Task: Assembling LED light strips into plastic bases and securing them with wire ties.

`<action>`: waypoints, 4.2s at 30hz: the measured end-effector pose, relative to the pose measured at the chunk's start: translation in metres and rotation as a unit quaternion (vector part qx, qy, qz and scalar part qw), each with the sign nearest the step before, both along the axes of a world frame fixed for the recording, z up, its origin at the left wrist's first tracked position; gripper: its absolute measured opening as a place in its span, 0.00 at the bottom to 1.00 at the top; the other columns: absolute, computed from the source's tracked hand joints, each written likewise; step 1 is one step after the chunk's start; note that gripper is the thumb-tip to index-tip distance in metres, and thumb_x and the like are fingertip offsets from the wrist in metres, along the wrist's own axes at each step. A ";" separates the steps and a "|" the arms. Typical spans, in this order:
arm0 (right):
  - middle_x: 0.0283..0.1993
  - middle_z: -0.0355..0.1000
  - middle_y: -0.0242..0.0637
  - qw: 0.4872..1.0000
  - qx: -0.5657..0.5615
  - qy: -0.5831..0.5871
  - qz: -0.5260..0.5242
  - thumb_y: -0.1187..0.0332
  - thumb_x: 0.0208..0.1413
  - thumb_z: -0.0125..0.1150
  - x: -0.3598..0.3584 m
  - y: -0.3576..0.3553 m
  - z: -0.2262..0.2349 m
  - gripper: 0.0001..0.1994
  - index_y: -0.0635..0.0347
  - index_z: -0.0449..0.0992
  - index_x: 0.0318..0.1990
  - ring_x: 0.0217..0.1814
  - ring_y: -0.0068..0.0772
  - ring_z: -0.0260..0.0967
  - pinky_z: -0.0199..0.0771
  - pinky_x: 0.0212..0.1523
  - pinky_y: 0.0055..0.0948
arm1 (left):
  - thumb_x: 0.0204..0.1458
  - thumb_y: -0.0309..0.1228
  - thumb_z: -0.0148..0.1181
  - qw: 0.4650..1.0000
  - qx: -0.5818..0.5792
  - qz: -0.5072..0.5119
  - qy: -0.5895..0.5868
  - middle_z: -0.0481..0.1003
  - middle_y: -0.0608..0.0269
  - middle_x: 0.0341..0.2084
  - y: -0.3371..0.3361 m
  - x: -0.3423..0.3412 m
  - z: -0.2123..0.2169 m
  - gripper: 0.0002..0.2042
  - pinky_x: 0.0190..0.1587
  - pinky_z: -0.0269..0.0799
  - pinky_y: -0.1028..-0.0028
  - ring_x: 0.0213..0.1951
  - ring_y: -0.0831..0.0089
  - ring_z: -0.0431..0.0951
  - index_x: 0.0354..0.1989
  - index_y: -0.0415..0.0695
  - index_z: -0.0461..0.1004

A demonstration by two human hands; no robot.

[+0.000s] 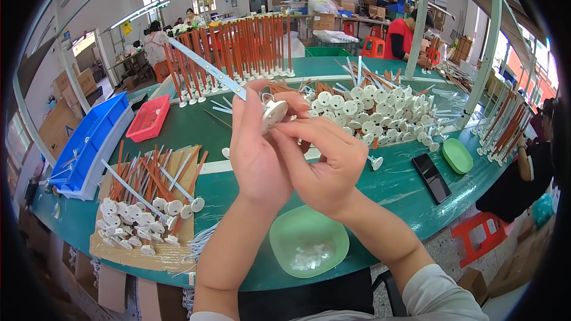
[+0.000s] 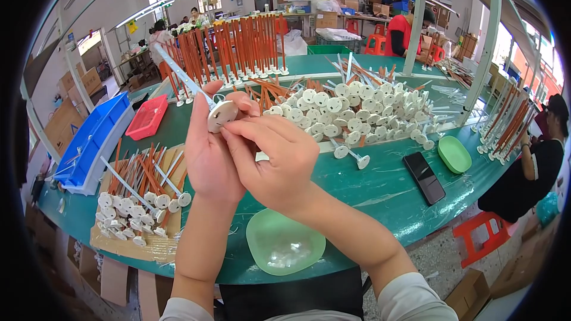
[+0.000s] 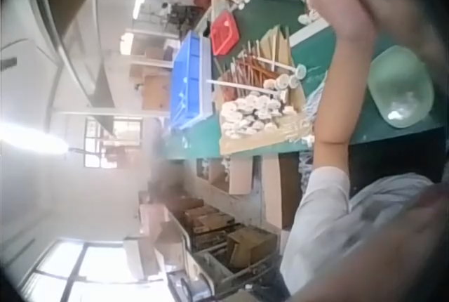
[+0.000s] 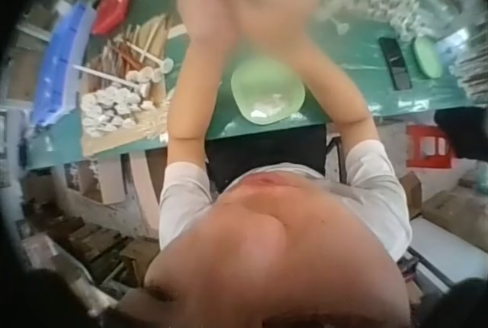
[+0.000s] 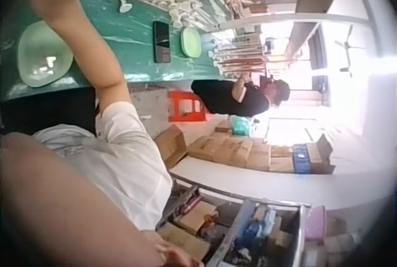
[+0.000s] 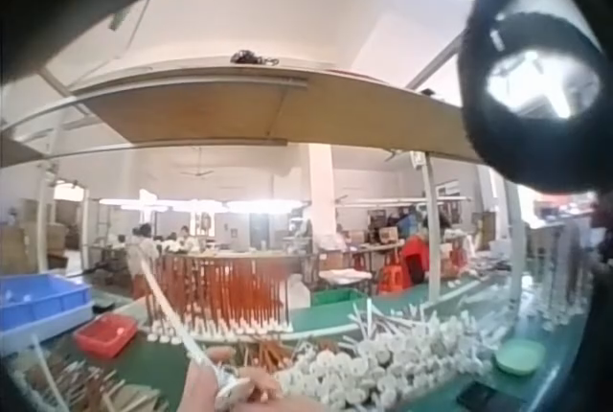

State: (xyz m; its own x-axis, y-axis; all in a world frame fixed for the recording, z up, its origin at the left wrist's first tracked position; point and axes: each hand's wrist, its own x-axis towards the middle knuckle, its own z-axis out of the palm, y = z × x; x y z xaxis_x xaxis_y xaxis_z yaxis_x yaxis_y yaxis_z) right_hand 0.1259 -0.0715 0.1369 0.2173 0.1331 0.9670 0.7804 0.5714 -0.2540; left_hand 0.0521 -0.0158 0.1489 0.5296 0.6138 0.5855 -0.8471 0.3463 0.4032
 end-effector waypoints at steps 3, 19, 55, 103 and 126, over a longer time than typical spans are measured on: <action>0.30 0.78 0.41 0.996 0.020 -0.069 -0.059 0.84 0.42 0.67 0.002 -0.002 0.002 0.09 0.66 0.81 0.34 0.28 0.31 0.76 0.74 0.26 0.24 | 0.70 0.40 0.36 0.968 0.088 0.210 0.104 0.74 0.53 0.35 -0.001 0.005 0.000 0.15 0.45 0.70 0.68 0.38 0.67 0.73 0.55 0.43 0.59; 0.30 0.78 0.40 0.981 0.024 -0.187 -0.053 0.81 0.42 0.67 0.018 0.004 0.014 0.09 0.65 0.80 0.34 0.30 0.41 0.77 0.76 0.30 0.31 | 0.69 0.36 0.40 0.995 0.050 0.054 0.071 0.74 0.56 0.32 0.017 -0.002 0.001 0.13 0.46 0.68 0.70 0.38 0.71 0.73 0.54 0.42 0.62; 0.31 0.79 0.41 0.994 -0.035 -0.094 -0.033 0.80 0.46 0.67 0.015 -0.009 0.014 0.06 0.63 0.80 0.33 0.29 0.37 0.79 0.78 0.29 0.26 | 0.70 0.41 0.34 0.993 -0.010 -0.106 0.050 0.75 0.51 0.45 0.011 -0.004 -0.003 0.17 0.57 0.70 0.60 0.49 0.57 0.75 0.53 0.42 0.64; 0.30 0.77 0.33 0.990 0.008 0.086 -0.110 0.70 0.60 0.64 0.085 -0.144 0.060 0.06 0.65 0.82 0.37 0.27 0.14 0.65 0.61 0.28 0.15 | 0.51 0.51 0.58 0.427 0.383 0.474 0.668 0.78 0.40 0.43 0.216 0.064 -0.136 0.27 0.52 0.72 0.53 0.49 0.42 0.77 0.56 0.48 0.73; 0.24 0.75 0.37 0.989 -0.097 -0.065 -0.090 0.67 0.48 0.68 0.058 -0.067 0.047 0.08 0.61 0.77 0.26 0.24 0.38 0.73 0.70 0.26 0.33 | 0.70 0.43 0.39 0.961 0.173 0.128 0.173 0.67 0.40 0.60 0.045 -0.030 0.026 0.17 0.43 0.80 0.66 0.53 0.53 0.78 0.62 0.49 0.60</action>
